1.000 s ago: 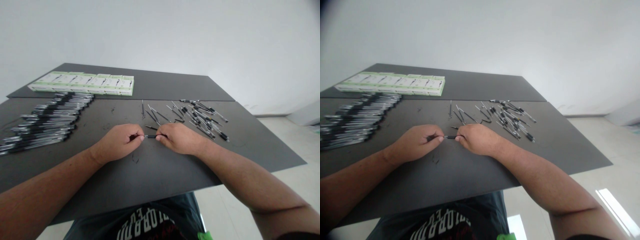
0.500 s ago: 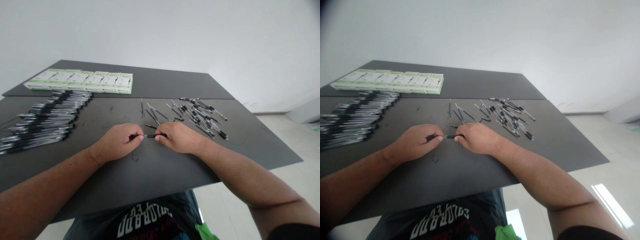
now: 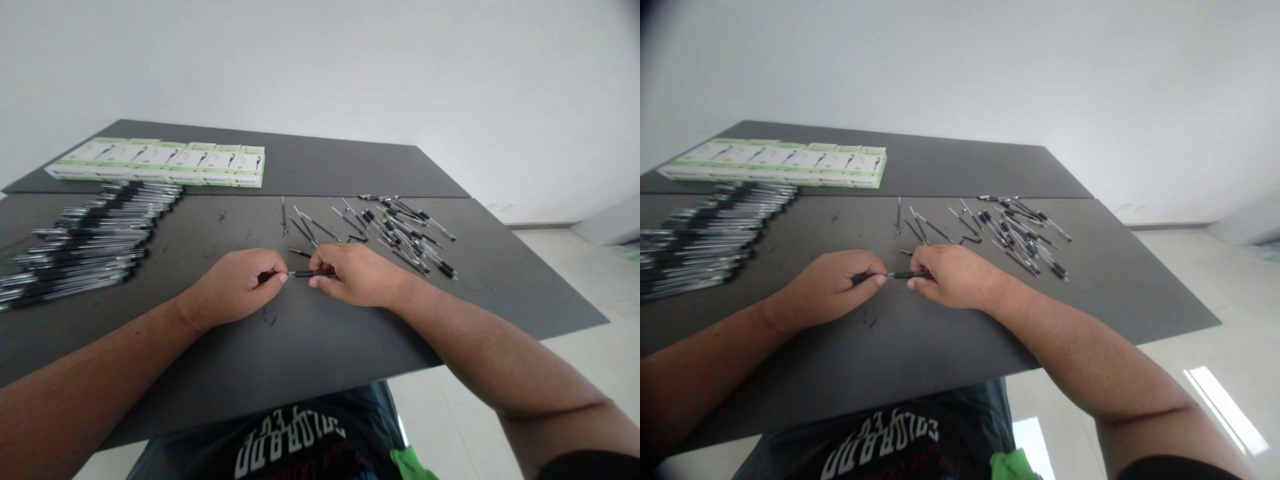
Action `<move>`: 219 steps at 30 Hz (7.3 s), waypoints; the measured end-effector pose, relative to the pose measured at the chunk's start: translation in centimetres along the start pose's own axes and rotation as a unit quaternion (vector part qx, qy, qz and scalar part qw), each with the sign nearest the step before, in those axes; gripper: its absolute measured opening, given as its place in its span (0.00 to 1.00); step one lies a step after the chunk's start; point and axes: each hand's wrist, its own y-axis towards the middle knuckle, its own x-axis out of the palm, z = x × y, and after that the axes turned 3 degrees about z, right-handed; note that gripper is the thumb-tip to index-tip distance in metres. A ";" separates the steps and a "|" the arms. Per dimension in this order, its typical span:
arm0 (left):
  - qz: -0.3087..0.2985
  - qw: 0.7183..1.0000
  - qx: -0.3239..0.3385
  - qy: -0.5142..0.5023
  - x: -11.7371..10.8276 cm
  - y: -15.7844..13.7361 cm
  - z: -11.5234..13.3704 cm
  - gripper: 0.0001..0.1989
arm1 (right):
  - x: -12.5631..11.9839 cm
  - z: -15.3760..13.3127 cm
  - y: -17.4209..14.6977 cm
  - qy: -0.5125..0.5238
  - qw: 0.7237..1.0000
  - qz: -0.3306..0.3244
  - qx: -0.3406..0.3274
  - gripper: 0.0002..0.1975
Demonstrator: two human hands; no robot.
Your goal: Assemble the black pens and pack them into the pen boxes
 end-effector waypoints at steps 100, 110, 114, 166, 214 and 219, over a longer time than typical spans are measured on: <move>-0.032 0.999 0.009 0.012 0.0 -0.1 0.0 0.13 | -0.3 0.0 0.3 -0.014 0.999 -0.044 0.002 0.07; -0.032 0.999 0.012 0.009 0.1 -0.1 -0.2 0.11 | -0.2 0.1 0.2 -0.001 0.999 -0.034 0.001 0.06; -0.021 1.000 0.019 0.012 0.1 -0.1 -0.1 0.11 | -0.3 0.4 0.0 -0.015 1.000 -0.021 -0.001 0.04; -0.023 1.000 0.017 0.009 0.0 -0.1 0.5 0.11 | -0.4 0.0 -0.1 -0.023 0.999 -0.036 -0.016 0.11; -0.037 0.999 0.006 0.011 0.0 -0.1 0.3 0.11 | -0.3 -0.1 0.0 -0.031 0.998 -0.048 -0.008 0.08; -0.031 0.999 0.013 0.009 0.0 -0.1 0.3 0.11 | -0.2 -0.1 0.0 -0.024 0.998 -0.051 -0.022 0.11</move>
